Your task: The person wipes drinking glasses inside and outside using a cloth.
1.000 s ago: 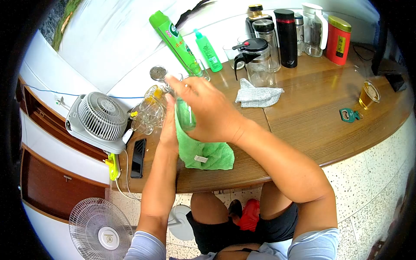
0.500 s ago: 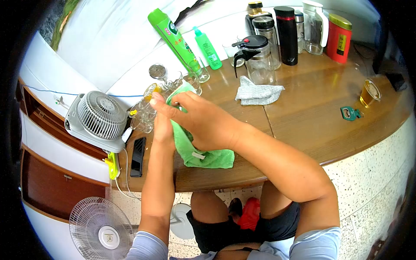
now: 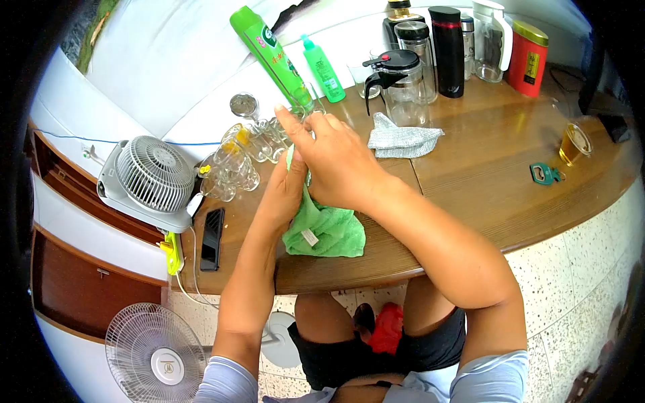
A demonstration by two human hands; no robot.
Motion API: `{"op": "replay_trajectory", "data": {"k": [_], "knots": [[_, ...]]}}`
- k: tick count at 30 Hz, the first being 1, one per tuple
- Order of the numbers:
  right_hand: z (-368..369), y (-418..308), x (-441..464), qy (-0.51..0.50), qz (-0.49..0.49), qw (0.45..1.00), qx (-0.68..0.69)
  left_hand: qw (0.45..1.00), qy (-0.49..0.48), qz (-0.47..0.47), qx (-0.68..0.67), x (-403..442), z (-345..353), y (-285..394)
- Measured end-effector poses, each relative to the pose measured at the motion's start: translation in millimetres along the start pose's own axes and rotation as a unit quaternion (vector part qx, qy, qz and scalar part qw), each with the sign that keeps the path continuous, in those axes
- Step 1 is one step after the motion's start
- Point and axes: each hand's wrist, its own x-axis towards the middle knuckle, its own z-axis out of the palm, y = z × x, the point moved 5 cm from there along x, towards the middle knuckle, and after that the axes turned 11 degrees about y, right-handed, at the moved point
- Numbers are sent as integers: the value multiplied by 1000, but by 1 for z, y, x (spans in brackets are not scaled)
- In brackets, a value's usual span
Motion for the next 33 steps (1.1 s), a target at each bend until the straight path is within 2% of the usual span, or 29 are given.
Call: {"op": "replay_trajectory", "data": {"k": [2,5,8,10,12,16,19,22,23,26,27,29,30,33], "knots": [[2,-3,0,-24,-15,999,23,999,29,-2,-15,1,-2,1],[5,-24,-3,-81,-75,993,50,986,11,-74,-152,0,-10,7],[8,-30,-3,-27,-144,984,97,948,-7,-145,-283,-3,-20,18],[2,-36,2,30,-128,978,160,912,-12,-169,-373,-4,-19,21],[0,-35,4,47,-96,975,196,870,-12,-169,-463,-3,-16,25],[6,-26,0,17,-17,983,181,847,9,-236,-477,-1,-21,14],[6,-21,0,28,-6,990,141,920,36,-196,-337,4,-22,9],[1,-16,1,45,-12,996,70,960,48,-150,-232,1,-14,19],[0,-16,1,49,-15,998,43,958,27,-154,-240,-1,-9,19],[-3,-14,3,57,-18,998,-30,991,41,-86,-97,-3,-2,19],[-3,-13,3,70,-17,997,-42,999,29,-8,-27,-2,0,18],[-2,-11,1,94,-16,993,-68,999,40,25,17,-4,1,9],[1,-11,1,60,-12,997,-57,997,45,41,39,-6,2,8],[10,-15,-4,-23,-23,999,-23,994,101,18,-27,-4,1,9]]}}
